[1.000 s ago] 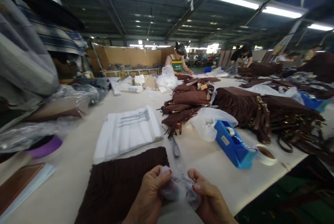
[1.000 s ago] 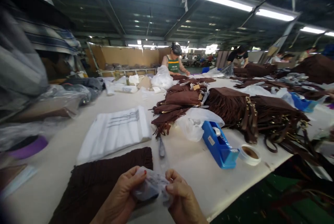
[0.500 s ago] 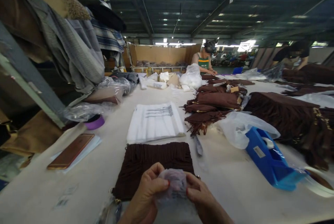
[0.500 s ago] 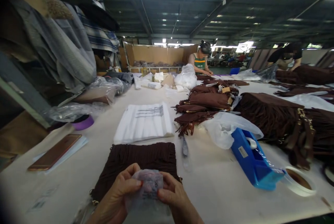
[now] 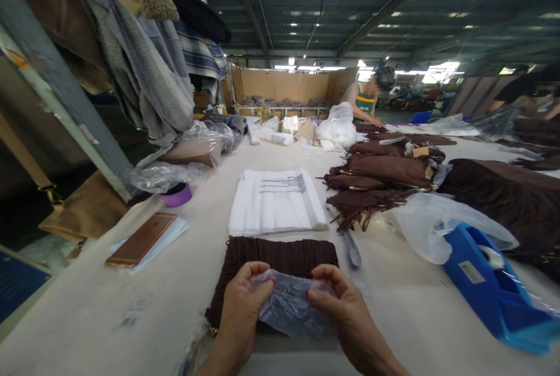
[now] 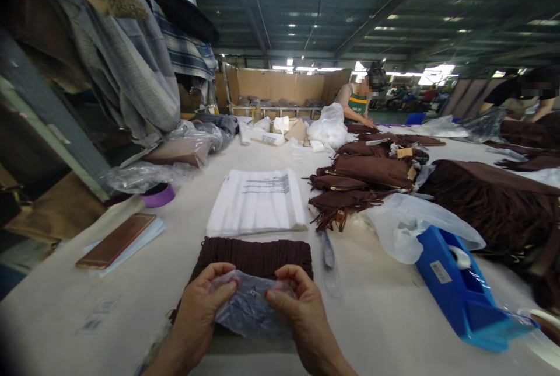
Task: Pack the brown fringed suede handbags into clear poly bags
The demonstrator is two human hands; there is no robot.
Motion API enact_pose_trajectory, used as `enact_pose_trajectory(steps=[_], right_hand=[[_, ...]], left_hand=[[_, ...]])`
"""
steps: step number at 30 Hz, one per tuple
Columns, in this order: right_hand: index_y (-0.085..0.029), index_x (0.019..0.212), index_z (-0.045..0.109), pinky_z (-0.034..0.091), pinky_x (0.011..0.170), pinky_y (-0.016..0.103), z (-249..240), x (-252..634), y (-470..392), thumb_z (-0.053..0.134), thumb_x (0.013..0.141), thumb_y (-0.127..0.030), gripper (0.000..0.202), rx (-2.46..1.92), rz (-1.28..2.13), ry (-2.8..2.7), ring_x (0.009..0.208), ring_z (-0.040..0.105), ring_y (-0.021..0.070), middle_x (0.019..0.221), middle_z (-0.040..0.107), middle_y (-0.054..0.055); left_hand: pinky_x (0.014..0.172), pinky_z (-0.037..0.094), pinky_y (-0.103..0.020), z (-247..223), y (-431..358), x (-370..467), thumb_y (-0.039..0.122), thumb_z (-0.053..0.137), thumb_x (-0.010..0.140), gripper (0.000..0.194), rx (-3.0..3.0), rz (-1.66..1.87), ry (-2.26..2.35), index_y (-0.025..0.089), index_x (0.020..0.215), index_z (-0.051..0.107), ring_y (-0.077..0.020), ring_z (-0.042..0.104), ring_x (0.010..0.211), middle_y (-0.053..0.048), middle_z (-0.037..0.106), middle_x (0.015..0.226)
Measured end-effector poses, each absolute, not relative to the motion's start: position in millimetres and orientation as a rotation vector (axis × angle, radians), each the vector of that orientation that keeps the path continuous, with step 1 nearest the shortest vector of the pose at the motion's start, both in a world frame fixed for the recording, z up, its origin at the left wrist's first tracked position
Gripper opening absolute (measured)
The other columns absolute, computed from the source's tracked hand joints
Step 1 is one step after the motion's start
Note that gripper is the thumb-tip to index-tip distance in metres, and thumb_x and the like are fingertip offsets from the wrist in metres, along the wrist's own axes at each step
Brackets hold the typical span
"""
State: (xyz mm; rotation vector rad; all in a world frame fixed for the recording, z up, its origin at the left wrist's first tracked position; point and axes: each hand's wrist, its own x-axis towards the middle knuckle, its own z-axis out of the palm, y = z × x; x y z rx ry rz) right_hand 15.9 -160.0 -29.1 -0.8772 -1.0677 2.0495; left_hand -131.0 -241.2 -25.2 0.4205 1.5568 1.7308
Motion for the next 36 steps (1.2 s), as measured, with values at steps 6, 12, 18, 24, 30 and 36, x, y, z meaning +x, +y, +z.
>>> enact_pose_trajectory(steps=[6,12,18,24,30,36], right_hand=[[-0.019,0.087,0.057,0.043,0.06,0.028,-36,-12,-125,0.065,0.069,-0.046,0.033,-0.911,1.342,-1.604,0.064,0.054,0.0145,0.07,0.057,-0.001],[-0.019,0.093,0.06,0.044,0.066,0.03,-47,-18,-107,0.061,0.074,-0.033,0.023,-0.863,1.148,-1.863,0.066,0.056,0.0158,0.073,0.06,0.0],[-0.017,0.098,0.061,0.049,0.069,0.03,-61,-16,-96,0.058,0.071,-0.02,0.028,-0.76,0.958,-2.079,0.069,0.059,0.0168,0.073,0.062,0.001],[-0.017,0.101,0.06,0.052,0.068,0.033,-64,-10,-89,0.056,0.073,-0.016,0.028,-0.716,0.774,-2.198,0.072,0.061,0.0188,0.08,0.064,0.005],[-0.013,0.123,0.051,0.047,0.087,0.037,-47,-3,-117,0.044,0.084,-0.011,0.039,-0.572,0.102,-2.288,0.105,0.057,0.0222,0.112,0.062,0.013],[0.003,0.141,0.02,0.05,0.079,0.045,-89,7,-137,0.038,0.089,-0.039,0.07,-0.574,-0.423,-2.446,0.107,0.059,0.0313,0.12,0.059,0.023]], left_hand=[[0.067,0.047,-0.026,-28,-218,-160,0.034,0.067,0.062,0.039,0.57,1.84,1.757,0.016,0.095,0.058,-0.018,0.061,0.075,-0.004,0.066,0.081],[0.075,0.049,-0.029,-48,-216,-171,0.036,0.054,0.08,0.033,0.704,1.746,2.028,0.018,0.108,0.057,-0.0204,0.064,0.083,-0.006,0.068,0.093],[0.066,0.051,-0.034,-62,-226,-176,0.008,0.036,0.085,0.039,1.563,1.111,2.719,0.014,0.118,0.056,-0.0251,0.065,0.084,-0.016,0.062,0.109],[0.093,0.046,-0.039,-57,-217,-159,0.015,0.042,0.087,0.039,2.76,0.68,2.255,0.014,0.125,0.048,-0.0248,0.05,0.118,-0.01,0.056,0.127],[0.104,0.037,-0.05,-71,-215,-154,0.032,0.053,0.084,0.067,2.541,0.251,2.136,0.014,0.141,0.023,-0.0273,0.031,0.133,-0.011,0.032,0.145],[0.11,0.023,-0.053,-66,-218,-158,0.028,0.06,0.075,0.087,2.357,0.226,1.996,0.013,0.144,0.009,-0.0289,0.012,0.139,-0.014,0.013,0.15]])
